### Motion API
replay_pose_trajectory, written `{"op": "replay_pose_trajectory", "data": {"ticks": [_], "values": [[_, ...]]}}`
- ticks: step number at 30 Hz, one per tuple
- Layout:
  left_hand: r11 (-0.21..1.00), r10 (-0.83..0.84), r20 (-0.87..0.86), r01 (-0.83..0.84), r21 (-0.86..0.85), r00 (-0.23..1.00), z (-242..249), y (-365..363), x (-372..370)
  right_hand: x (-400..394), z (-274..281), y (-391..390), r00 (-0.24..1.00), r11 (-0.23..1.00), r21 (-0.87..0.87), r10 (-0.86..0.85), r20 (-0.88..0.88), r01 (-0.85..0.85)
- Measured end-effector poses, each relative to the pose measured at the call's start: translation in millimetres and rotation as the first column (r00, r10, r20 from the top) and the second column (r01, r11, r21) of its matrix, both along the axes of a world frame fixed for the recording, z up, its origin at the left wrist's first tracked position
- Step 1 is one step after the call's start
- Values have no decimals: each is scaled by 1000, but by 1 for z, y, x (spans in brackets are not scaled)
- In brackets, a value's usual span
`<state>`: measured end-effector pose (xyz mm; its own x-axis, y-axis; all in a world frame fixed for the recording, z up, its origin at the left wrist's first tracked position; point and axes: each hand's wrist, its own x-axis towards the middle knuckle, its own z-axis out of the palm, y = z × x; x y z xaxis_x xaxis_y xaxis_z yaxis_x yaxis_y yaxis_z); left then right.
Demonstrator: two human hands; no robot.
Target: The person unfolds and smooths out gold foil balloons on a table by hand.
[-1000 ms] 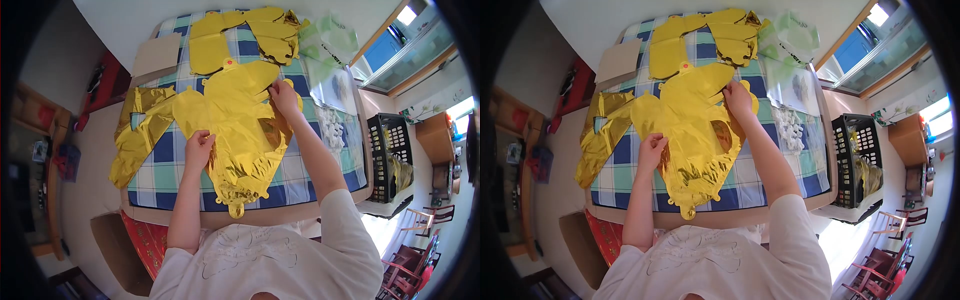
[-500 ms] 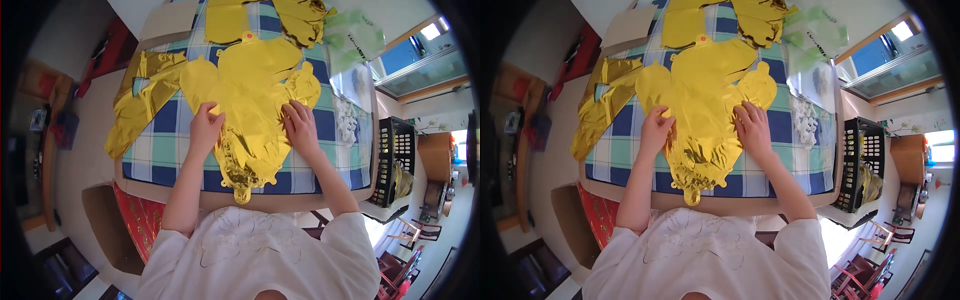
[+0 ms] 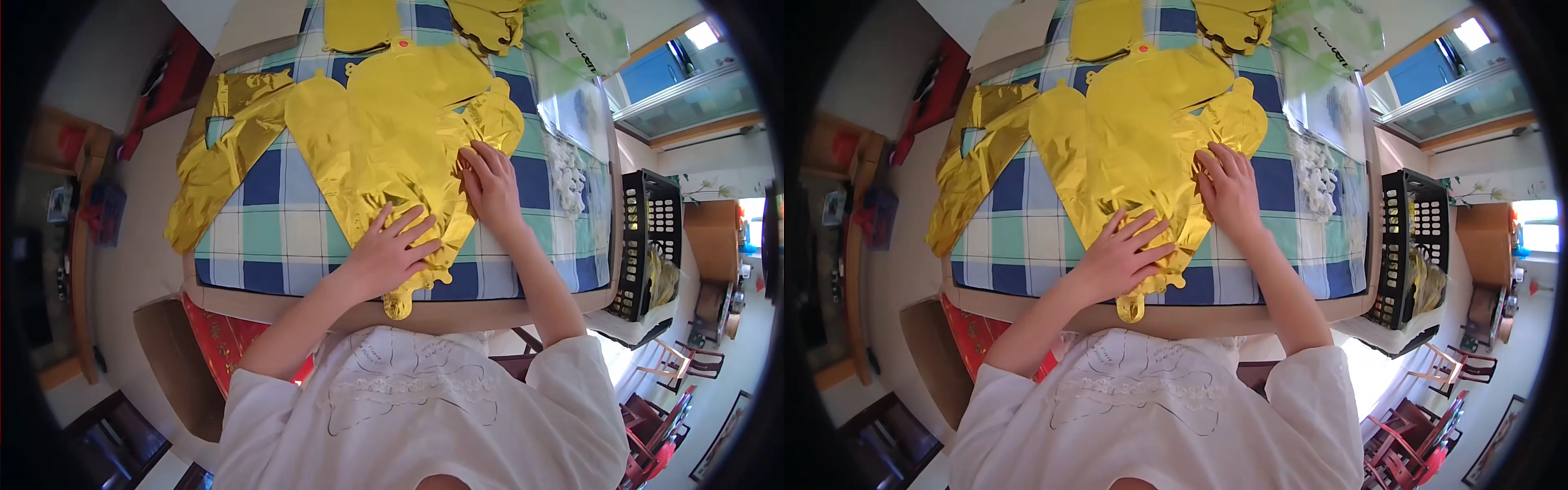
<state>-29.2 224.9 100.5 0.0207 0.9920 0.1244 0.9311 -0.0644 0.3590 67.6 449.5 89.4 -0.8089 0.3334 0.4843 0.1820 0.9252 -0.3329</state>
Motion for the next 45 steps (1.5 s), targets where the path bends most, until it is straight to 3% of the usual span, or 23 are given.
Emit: {"op": "replay_pose_trajectory", "data": {"ticks": [4, 7, 10, 13, 16, 19, 22, 25, 28, 29, 34, 40, 43, 45], "values": [[991, 76, 148, -91, 97, 986, 6, -12, -7, 1, -1, 0, 1000, 1000, -14, -9, -2, 9], [884, 393, 242, -437, 166, 887, 5, -18, -33, 0, -2, 0, 1000, 1000, -2, -20, -2, 20], [747, 646, 82, -650, 135, 759, -11, -17, -61, 0, 0, 0, 1000, 1000, -9, -14, 6, 14], [778, 627, -56, -621, 101, 777, -14, -14, -70, 1, 0, 1, 1000, 1000, -9, -12, 5, 12], [758, 650, -10, -647, 78, 760, -11, -10, -72, 2, 0, 0, 1000, 1000, -16, -17, 3, 17], [747, 651, 4, -640, 180, 759, -7, -6, -70, 2, 3, -1, 1000, 1000, -14, -19, 0, 19], [700, 669, 283, -710, 70, 687, 2, 3, -68, 2, 2, -1, 1000, 1000, -10, -25, 7, 26], [606, 693, 515, -795, -36, 505, 9, 11, -71, 1, 8, -7, 994, 998, 21, -58, -95, 60], [577, 639, 659, -814, -71, 396, 2, 15, -79, 5, 18, -22, 993, 989, -96, -111, -23, 109], [572, 635, 677, -815, -90, 371, 1, 16, -80, -1, 16, -25, 991, 992, -68, -116, -71, 111], [542, 700, 660, -804, -244, 271, 11, 24, -80, -17, 7, -32, 980, 971, -133, -197, 37, 200], [538, 697, 683, -789, -296, 219, 8, 35, -73, -24, 9, -36, 981, 969, -156, -184, 57, 190], [557, 662, 636, -828, -63, 397, -14, 37, -98, -33, 17, -14, 978, 962, -179, -204, 33, 206], [535, 677, 611, -844, -26, 410, -8, 53, -118, -48, 26, 9, 978, 972, -122, -205, -36, 200]]}}
